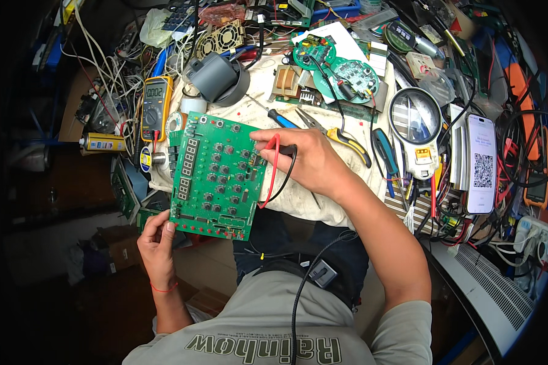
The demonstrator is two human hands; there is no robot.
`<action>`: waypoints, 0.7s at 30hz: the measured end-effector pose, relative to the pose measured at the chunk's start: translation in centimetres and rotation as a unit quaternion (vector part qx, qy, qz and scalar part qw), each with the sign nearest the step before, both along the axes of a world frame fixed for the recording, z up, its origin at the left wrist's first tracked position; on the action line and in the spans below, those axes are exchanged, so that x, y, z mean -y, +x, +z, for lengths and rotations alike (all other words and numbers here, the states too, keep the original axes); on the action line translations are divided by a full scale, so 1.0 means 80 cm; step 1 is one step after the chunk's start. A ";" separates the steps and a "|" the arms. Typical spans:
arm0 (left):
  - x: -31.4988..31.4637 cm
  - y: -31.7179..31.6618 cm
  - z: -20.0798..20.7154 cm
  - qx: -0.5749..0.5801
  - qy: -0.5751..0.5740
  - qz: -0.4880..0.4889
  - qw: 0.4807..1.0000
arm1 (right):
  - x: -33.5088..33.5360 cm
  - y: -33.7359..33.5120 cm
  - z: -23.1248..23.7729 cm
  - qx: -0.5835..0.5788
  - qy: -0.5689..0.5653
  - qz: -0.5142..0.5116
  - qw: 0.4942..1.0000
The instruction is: The person holds a green circuit board and uses a multimeter to test various points on it. They move the probes across different components and read the multimeter display, occasionally flipping the board to access the other side.
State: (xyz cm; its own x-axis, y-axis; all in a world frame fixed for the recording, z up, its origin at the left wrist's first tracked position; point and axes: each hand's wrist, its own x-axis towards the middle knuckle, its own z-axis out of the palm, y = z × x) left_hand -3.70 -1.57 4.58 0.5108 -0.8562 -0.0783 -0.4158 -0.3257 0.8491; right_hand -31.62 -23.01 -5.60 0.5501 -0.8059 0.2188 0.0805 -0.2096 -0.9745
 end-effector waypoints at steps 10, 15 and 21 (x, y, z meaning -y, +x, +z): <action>0.000 0.000 0.001 -0.024 -0.005 0.001 1.000 | -0.001 -0.001 0.000 -0.029 0.000 0.014 0.999; 0.000 0.000 0.001 -0.001 -0.008 -0.007 1.000 | 0.000 0.002 0.001 -0.036 -0.021 -0.003 0.999; -0.002 0.003 -0.001 0.010 -0.011 -0.019 1.000 | 0.000 0.000 0.002 -0.066 -0.031 -0.003 0.997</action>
